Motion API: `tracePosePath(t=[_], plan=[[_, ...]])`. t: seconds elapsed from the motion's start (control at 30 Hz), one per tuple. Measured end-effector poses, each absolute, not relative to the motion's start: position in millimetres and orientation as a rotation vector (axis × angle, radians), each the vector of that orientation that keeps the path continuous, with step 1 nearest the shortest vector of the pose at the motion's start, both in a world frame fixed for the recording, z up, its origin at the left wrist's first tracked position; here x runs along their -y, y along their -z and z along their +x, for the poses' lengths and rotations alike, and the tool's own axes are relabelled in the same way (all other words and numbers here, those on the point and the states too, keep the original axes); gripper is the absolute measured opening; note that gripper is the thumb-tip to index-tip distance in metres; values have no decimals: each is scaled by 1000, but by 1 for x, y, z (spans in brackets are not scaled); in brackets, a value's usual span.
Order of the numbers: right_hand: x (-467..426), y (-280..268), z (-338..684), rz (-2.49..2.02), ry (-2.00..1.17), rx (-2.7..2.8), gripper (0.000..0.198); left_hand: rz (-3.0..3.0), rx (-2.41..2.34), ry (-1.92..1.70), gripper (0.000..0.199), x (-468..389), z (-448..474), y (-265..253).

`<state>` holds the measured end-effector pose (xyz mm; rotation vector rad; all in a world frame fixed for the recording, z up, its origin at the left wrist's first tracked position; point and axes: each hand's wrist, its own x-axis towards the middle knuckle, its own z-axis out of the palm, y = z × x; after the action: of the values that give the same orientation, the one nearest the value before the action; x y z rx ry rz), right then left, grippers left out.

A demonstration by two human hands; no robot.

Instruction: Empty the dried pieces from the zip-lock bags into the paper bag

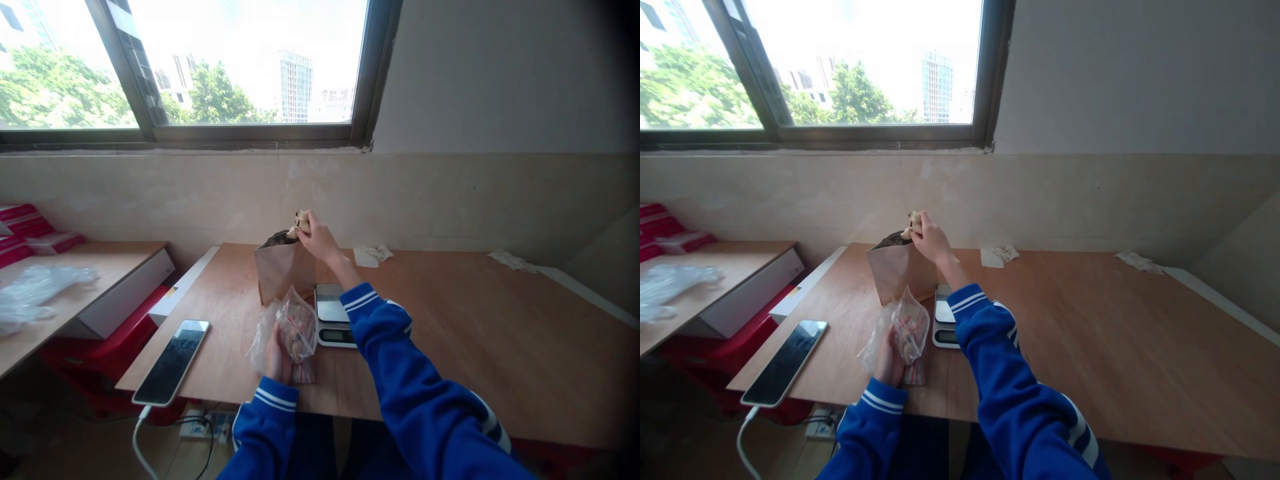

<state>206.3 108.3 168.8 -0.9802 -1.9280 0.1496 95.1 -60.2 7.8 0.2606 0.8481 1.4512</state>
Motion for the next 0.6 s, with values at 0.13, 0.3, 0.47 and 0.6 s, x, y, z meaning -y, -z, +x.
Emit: tracePosePath(t=[0.13,0.3,0.47,0.6], plan=[[-105,-161,196,-1015,-89,1841,14,246,-835,-1456,37,59,96,-7],[-106,-157,187,-1127,-96,1786,11,235,-816,-1460,37,60,96,-9],[-107,-156,192,-1030,-208,1843,16,241,-825,-1441,37,61,96,-9],[-107,-154,196,-792,-359,1832,36,224,-815,-1462,36,59,96,-5]])
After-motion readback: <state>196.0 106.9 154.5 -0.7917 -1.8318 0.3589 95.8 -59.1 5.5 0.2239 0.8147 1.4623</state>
